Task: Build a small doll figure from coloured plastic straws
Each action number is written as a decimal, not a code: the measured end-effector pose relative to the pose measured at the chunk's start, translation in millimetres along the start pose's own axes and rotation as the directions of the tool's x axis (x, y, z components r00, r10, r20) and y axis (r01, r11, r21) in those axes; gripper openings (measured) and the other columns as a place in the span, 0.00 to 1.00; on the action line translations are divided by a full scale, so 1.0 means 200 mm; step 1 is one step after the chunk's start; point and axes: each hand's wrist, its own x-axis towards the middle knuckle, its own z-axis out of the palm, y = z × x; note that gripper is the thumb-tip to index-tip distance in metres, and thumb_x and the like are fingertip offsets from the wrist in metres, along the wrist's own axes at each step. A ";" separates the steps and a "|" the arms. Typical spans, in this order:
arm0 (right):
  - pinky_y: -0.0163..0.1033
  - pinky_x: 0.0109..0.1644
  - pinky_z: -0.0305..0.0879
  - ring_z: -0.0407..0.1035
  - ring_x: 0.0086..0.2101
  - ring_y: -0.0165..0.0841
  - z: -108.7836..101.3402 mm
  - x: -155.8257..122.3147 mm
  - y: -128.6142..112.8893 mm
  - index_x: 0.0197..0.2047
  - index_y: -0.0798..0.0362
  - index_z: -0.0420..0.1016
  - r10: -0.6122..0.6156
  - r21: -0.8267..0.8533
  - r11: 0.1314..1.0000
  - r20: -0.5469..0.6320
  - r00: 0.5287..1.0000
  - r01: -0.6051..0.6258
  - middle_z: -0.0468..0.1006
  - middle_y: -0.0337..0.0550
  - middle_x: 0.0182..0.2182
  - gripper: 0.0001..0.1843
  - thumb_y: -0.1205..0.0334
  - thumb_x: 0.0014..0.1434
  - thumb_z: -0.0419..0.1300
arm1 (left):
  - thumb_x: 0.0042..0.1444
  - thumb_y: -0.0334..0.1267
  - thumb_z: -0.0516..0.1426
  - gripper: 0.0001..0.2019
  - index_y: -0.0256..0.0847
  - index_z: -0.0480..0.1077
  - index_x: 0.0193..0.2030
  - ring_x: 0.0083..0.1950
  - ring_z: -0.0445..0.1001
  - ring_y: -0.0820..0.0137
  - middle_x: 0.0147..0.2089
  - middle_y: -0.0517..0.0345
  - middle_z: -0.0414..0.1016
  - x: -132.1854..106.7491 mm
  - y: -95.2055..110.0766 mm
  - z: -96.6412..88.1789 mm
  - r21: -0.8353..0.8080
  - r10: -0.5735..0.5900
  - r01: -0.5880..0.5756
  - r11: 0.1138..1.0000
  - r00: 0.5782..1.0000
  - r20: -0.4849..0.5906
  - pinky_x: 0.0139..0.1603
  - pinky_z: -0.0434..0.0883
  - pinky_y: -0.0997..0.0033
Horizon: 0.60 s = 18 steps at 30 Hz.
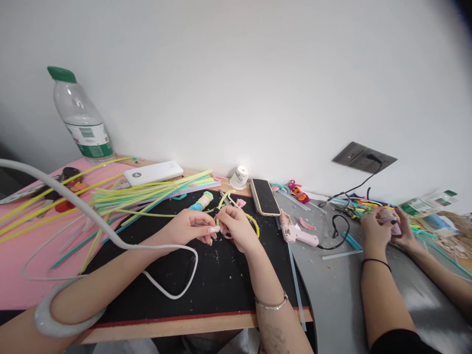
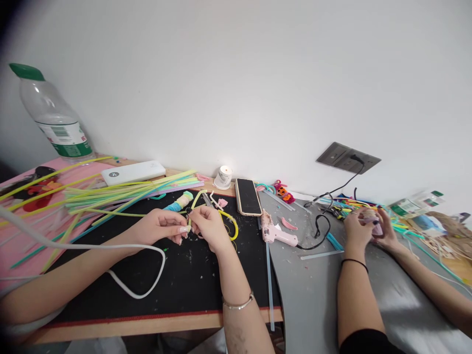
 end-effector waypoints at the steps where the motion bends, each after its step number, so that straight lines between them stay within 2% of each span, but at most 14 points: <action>1: 0.28 0.16 0.44 0.50 0.14 0.20 0.00 0.00 0.00 0.22 0.53 0.62 0.004 0.000 1.000 0.016 1.000 -0.004 0.63 0.30 0.15 0.15 0.55 0.52 0.60 | 0.47 0.42 0.63 0.10 0.36 0.73 0.29 0.26 0.76 0.72 0.25 0.58 0.77 0.00 0.00 0.00 -0.008 0.001 -0.001 1.000 1.000 0.003 0.33 0.76 0.71; 5: 0.28 0.17 0.44 0.51 0.14 0.20 -0.01 -0.01 -0.01 0.23 0.53 0.61 0.014 -0.033 0.999 0.034 0.999 -0.013 0.62 0.28 0.14 0.13 0.57 0.50 0.61 | 0.47 0.41 0.63 0.10 0.36 0.73 0.30 0.26 0.75 0.73 0.27 0.58 0.77 0.00 -0.02 -0.01 -0.030 -0.007 0.007 1.000 1.000 0.003 0.32 0.76 0.73; 8: 0.28 0.19 0.48 0.54 0.16 0.21 -0.01 -0.01 -0.01 0.23 0.53 0.62 -0.014 -0.088 0.996 0.018 1.000 0.016 0.63 0.29 0.15 0.11 0.59 0.49 0.61 | 0.47 0.43 0.64 0.11 0.35 0.74 0.29 0.26 0.75 0.72 0.27 0.56 0.78 0.00 -0.03 -0.02 -0.008 -0.042 0.042 0.999 0.999 0.032 0.31 0.75 0.75; 11: 0.30 0.22 0.54 0.58 0.18 0.23 0.00 0.00 0.00 0.23 0.53 0.63 -0.092 -0.165 0.982 0.011 0.996 0.092 0.64 0.31 0.17 0.09 0.62 0.49 0.60 | 0.46 0.45 0.65 0.13 0.35 0.74 0.28 0.26 0.75 0.72 0.27 0.54 0.78 0.00 -0.02 -0.03 0.006 -0.094 0.094 0.996 0.994 0.063 0.29 0.74 0.76; 14: 0.31 0.25 0.55 0.59 0.20 0.25 0.01 0.00 0.00 0.22 0.52 0.63 -0.170 -0.272 0.948 0.015 0.985 0.168 0.64 0.32 0.18 0.08 0.64 0.50 0.58 | 0.44 0.46 0.65 0.14 0.35 0.75 0.26 0.25 0.75 0.72 0.25 0.55 0.78 0.00 -0.01 -0.04 0.000 -0.135 0.135 0.991 0.989 0.067 0.28 0.73 0.77; 18: 0.33 0.29 0.54 0.58 0.24 0.27 0.01 -0.01 -0.02 0.20 0.52 0.62 -0.292 -0.444 0.849 0.059 0.955 0.287 0.63 0.33 0.20 0.10 0.67 0.52 0.56 | 0.43 0.46 0.66 0.13 0.36 0.75 0.25 0.25 0.75 0.72 0.24 0.56 0.78 0.00 -0.03 -0.05 0.008 -0.156 0.155 0.988 0.986 0.058 0.29 0.73 0.77</action>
